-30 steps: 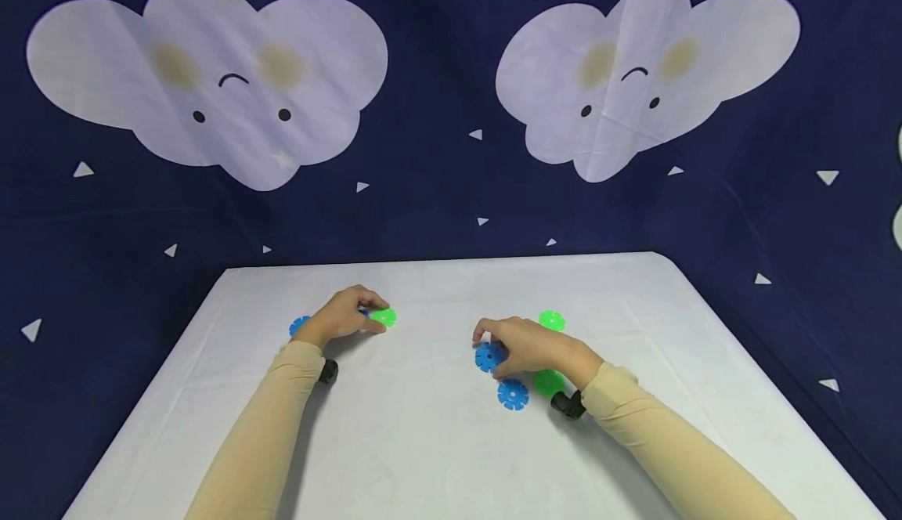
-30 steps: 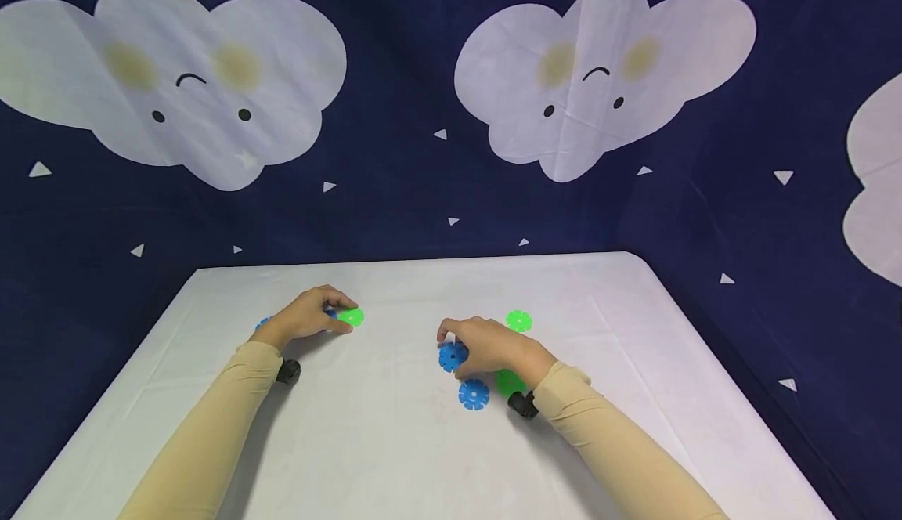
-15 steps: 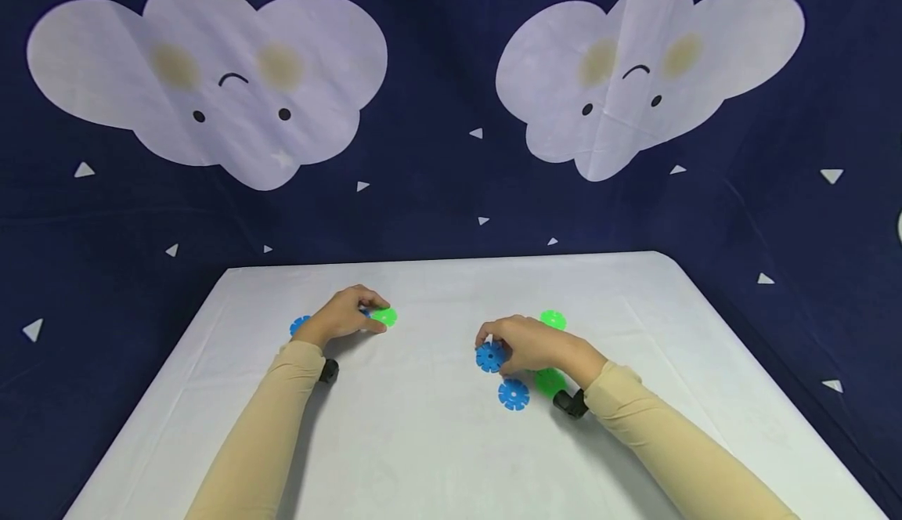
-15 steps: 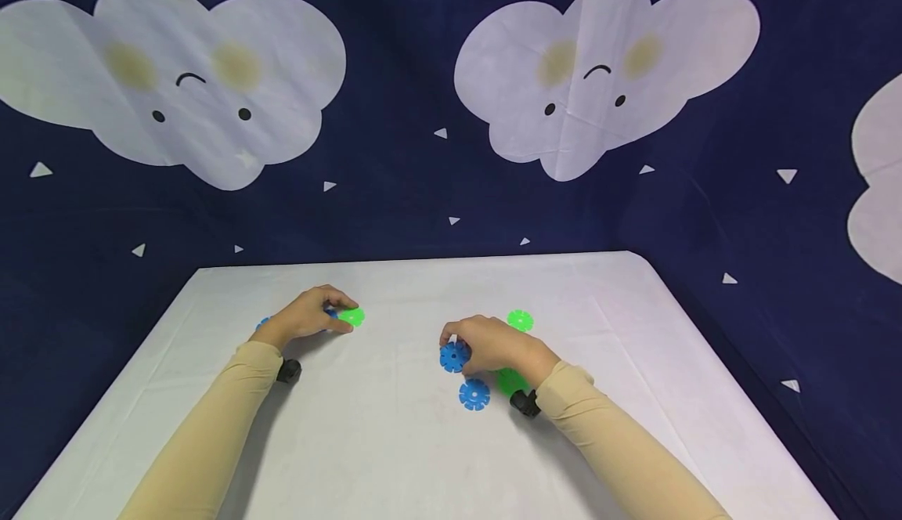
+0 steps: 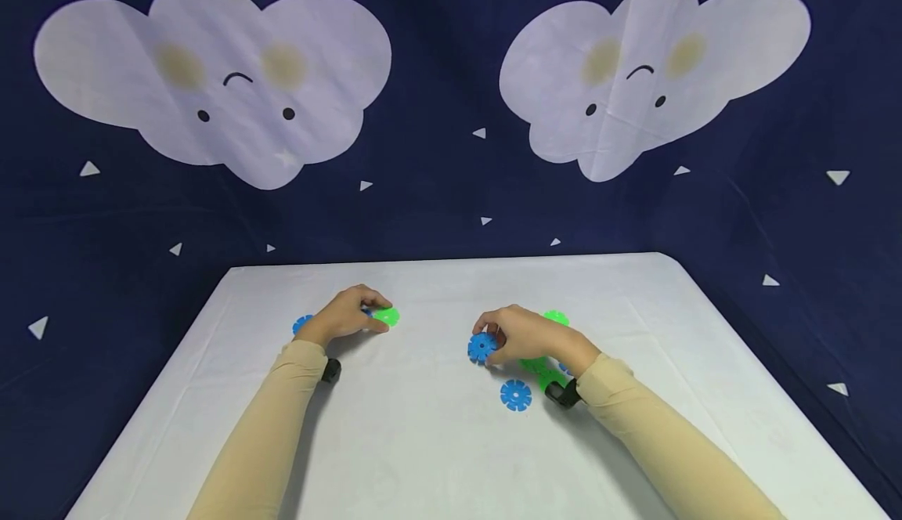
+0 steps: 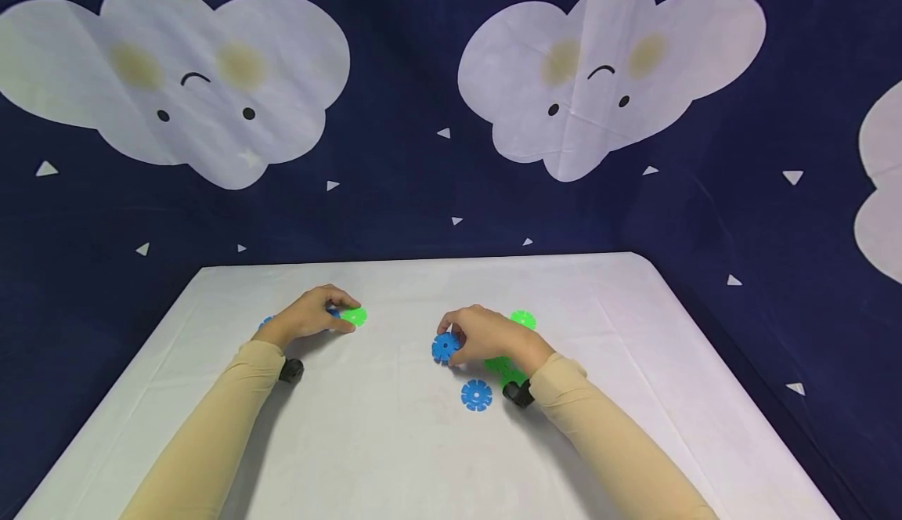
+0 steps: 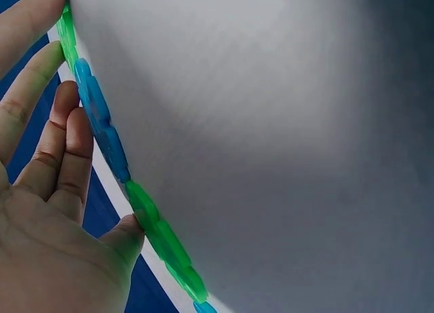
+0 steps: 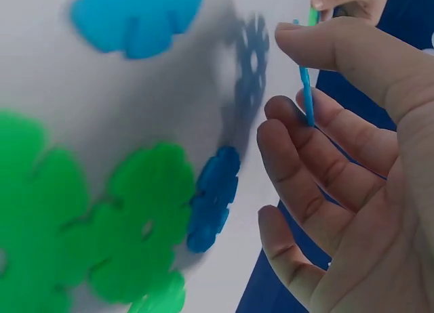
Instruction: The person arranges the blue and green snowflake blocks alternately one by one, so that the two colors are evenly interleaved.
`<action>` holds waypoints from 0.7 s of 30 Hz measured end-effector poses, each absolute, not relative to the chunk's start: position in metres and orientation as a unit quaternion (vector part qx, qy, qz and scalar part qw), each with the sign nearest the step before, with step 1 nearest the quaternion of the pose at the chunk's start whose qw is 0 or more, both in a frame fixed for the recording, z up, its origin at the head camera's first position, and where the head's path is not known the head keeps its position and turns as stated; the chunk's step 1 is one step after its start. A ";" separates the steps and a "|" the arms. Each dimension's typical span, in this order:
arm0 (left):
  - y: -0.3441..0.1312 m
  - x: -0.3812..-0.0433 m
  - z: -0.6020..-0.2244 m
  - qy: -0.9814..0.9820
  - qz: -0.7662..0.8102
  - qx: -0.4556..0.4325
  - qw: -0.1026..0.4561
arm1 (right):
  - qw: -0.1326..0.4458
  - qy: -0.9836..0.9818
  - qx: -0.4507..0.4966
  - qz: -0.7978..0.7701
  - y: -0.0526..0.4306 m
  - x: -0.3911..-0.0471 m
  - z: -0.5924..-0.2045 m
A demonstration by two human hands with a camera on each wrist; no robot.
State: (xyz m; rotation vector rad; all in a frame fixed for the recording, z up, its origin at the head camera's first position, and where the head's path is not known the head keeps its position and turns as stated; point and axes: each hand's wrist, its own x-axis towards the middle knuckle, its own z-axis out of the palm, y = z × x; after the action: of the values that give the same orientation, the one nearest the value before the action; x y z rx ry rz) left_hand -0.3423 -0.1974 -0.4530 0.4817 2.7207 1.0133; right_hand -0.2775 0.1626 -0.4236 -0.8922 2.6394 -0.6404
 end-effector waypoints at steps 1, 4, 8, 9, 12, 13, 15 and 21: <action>-0.197 -0.343 -0.453 0.920 0.342 0.162 0.100 | 0.139 0.914 -0.308 -0.225 0.161 -0.280 -0.423; -0.198 -0.344 -0.454 0.920 0.343 0.160 0.102 | 0.132 0.913 -0.304 -0.238 0.154 -0.288 -0.421; -0.198 -0.344 -0.454 0.919 0.345 0.161 0.100 | 0.124 0.913 -0.296 -0.250 0.143 -0.300 -0.421; -0.198 -0.344 -0.454 0.919 0.344 0.162 0.100 | 0.123 0.913 -0.295 -0.252 0.140 -0.303 -0.421; -0.197 -0.343 -0.453 0.919 0.346 0.164 0.100 | 0.121 0.912 -0.297 -0.254 0.131 -0.311 -0.421; -0.197 -0.342 -0.452 0.919 0.345 0.165 0.100 | 0.123 0.912 -0.295 -0.257 0.128 -0.314 -0.421; -0.197 -0.342 -0.451 0.918 0.345 0.166 0.100 | 0.125 0.912 -0.291 -0.259 0.122 -0.318 -0.421; -0.197 -0.340 -0.451 0.919 0.345 0.165 0.099 | 0.126 0.916 -0.277 -0.261 0.106 -0.330 -0.424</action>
State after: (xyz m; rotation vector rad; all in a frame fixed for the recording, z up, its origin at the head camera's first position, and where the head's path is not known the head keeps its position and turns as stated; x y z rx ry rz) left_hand -0.3404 -0.1967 -0.4508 0.4884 2.7177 1.0219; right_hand -0.3303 0.1060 -0.4239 -0.8081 2.6681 -0.7605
